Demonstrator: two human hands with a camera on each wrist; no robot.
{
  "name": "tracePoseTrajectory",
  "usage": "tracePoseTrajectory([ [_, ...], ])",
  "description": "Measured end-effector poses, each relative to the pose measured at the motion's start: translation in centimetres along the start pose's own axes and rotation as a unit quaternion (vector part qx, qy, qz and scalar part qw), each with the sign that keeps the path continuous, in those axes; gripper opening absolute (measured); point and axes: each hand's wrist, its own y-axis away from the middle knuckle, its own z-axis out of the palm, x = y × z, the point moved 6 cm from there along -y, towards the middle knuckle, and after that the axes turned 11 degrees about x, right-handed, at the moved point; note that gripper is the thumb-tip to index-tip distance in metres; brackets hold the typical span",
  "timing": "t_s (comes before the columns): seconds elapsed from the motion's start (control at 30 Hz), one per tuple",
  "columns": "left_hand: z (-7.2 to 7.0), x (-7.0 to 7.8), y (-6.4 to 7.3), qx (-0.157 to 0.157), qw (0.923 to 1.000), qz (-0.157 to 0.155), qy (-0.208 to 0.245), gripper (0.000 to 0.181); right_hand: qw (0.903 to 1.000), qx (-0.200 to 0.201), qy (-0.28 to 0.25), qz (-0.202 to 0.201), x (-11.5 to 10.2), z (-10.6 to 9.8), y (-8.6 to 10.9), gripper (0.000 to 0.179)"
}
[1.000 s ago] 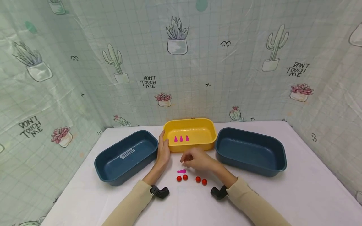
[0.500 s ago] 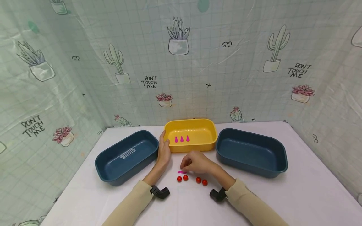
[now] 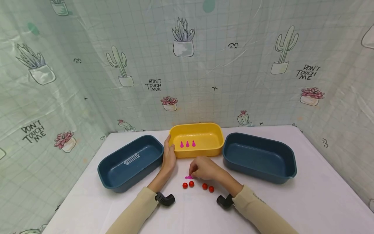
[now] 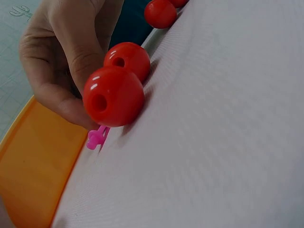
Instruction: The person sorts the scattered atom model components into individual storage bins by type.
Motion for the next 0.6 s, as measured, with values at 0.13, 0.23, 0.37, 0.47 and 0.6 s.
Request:
tracePoseTrajectory([
  [0.13, 0.03, -0.01, -0.03, 0.0, 1.0, 0.0, 0.001, 0.055, 1.0, 0.006, 0.005, -0.006, -0.03, -0.11, -0.05, 0.001],
  [0.23, 0.02, -0.05, -0.04, -0.002, 1.0, -0.002, -0.001, 0.055, 0.9998, 0.005, 0.002, -0.018, -0.1, -0.05, -0.1, 0.006],
  [0.37, 0.04, -0.12, -0.05, -0.003, 1.0, -0.002, -0.003, 0.055, 0.9999, -0.002, 0.0, -0.011, -0.04, 0.01, -0.06, 0.007],
  [0.47, 0.07, -0.15, -0.07, -0.002, 1.0, 0.002, -0.001, 0.055, 1.0, -0.003, 0.001, -0.003, -0.02, -0.02, -0.03, 0.007],
  [0.6, 0.06, -0.21, -0.07, -0.002, 1.0, 0.001, -0.001, 0.055, 1.0, -0.006, 0.001, -0.002, -0.06, -0.09, -0.04, 0.008],
])
